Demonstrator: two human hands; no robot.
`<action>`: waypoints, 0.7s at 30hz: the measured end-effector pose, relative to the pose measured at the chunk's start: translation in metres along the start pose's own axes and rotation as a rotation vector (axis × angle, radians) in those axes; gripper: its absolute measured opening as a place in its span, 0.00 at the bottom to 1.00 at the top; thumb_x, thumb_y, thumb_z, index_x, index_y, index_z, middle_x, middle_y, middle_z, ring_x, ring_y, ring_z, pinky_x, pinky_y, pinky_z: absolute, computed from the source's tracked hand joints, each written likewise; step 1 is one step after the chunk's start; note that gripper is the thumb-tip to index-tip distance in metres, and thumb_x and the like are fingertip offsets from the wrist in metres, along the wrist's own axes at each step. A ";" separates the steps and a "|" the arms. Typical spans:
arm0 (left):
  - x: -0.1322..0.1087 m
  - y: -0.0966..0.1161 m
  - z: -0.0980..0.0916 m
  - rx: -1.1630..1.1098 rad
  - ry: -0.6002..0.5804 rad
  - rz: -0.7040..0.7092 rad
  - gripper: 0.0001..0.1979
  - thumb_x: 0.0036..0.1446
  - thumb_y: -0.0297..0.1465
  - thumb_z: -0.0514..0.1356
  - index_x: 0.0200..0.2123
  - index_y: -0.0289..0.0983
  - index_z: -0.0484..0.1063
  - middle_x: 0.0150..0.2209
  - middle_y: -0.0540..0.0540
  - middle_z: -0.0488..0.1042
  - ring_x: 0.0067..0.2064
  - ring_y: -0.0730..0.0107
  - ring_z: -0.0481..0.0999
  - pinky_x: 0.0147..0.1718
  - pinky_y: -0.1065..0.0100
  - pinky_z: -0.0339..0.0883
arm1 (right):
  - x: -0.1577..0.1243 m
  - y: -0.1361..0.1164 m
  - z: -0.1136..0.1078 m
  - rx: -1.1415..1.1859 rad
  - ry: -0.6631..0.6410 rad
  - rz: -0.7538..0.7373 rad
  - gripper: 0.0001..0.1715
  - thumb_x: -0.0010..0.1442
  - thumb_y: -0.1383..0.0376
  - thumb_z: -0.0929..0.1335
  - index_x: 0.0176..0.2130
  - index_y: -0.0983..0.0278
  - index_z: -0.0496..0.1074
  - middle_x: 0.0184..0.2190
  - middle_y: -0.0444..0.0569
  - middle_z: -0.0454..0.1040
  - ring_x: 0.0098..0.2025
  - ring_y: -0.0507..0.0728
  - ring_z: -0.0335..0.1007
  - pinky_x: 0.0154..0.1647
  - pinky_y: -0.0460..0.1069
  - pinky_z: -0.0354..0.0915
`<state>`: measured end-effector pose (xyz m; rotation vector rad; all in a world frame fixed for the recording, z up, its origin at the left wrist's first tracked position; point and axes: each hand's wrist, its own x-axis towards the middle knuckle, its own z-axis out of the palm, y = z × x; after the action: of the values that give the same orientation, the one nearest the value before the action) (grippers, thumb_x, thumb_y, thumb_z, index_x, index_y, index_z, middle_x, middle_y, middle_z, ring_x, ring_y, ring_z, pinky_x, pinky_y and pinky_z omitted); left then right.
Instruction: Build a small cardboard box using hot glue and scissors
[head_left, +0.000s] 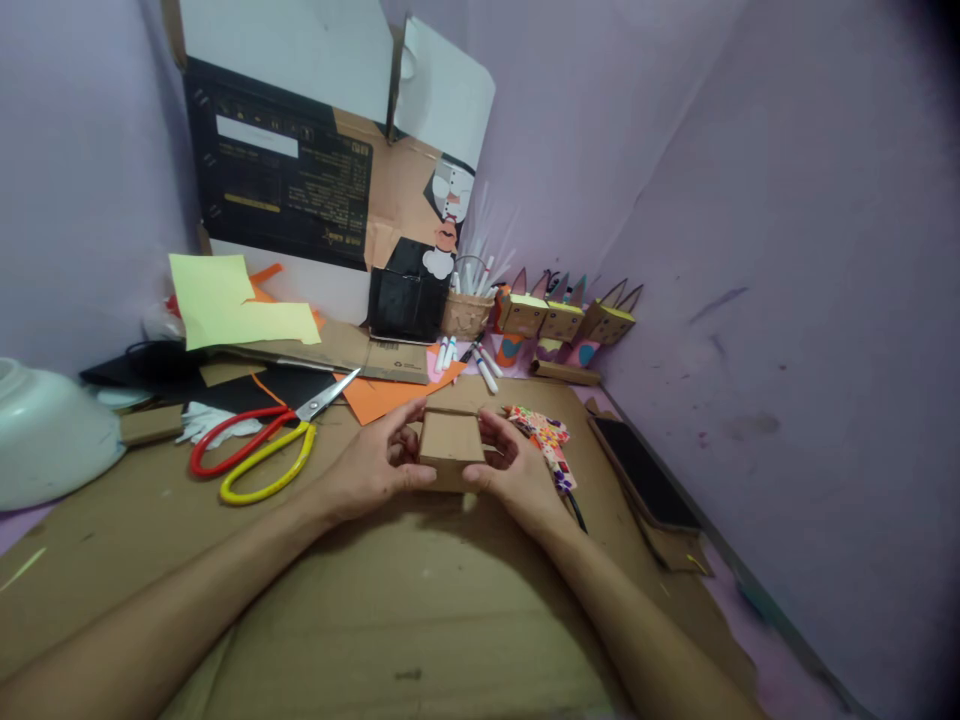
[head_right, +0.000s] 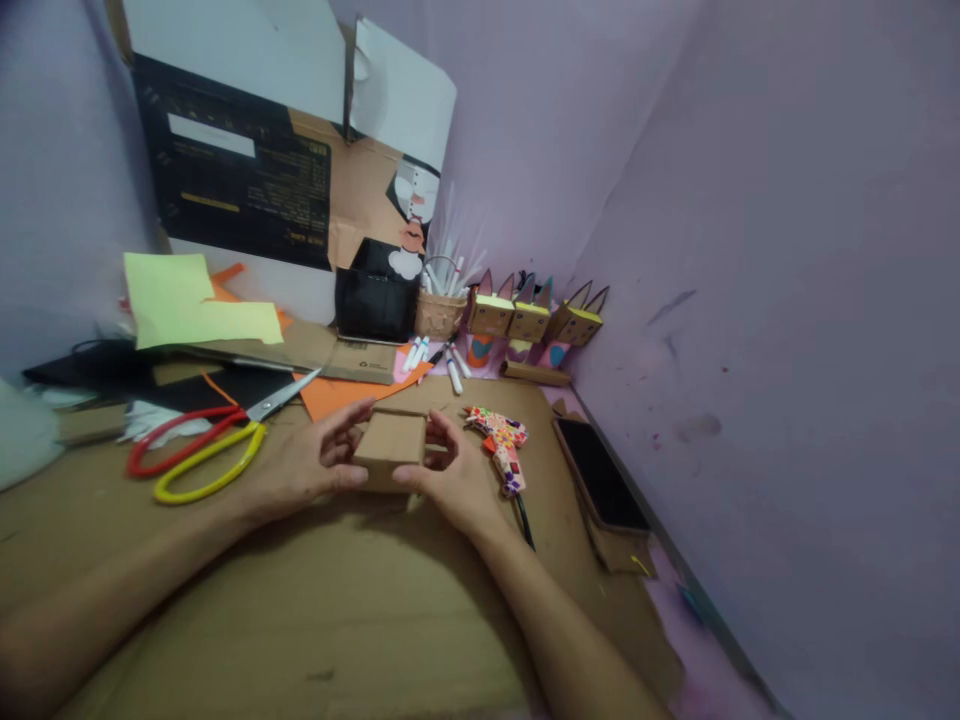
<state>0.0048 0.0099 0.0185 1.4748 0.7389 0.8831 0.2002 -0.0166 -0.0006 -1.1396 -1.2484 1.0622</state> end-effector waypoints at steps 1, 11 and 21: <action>0.001 0.000 0.000 -0.030 -0.026 -0.010 0.38 0.42 0.30 0.67 0.57 0.37 0.57 0.57 0.38 0.64 0.52 0.55 0.71 0.48 0.59 0.68 | 0.002 -0.001 -0.001 0.017 -0.033 0.001 0.39 0.37 0.62 0.78 0.50 0.61 0.69 0.49 0.55 0.73 0.49 0.64 0.71 0.46 0.58 0.70; 0.001 0.009 -0.004 -0.212 0.141 -0.135 0.42 0.39 0.35 0.69 0.57 0.28 0.59 0.58 0.32 0.64 0.57 0.48 0.66 0.54 0.56 0.62 | 0.007 -0.006 0.001 0.319 -0.110 0.039 0.39 0.27 0.68 0.80 0.42 0.59 0.73 0.47 0.49 0.75 0.52 0.61 0.69 0.52 0.55 0.66; 0.000 0.010 -0.006 -0.102 0.199 -0.138 0.42 0.38 0.37 0.70 0.57 0.32 0.62 0.59 0.34 0.63 0.57 0.46 0.65 0.52 0.56 0.63 | 0.003 -0.009 0.002 0.383 -0.119 0.077 0.34 0.26 0.73 0.79 0.36 0.58 0.70 0.41 0.44 0.73 0.48 0.57 0.68 0.39 0.47 0.67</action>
<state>-0.0005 0.0118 0.0281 1.2426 0.9181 0.9563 0.1983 -0.0149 0.0082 -0.8449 -1.0390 1.3755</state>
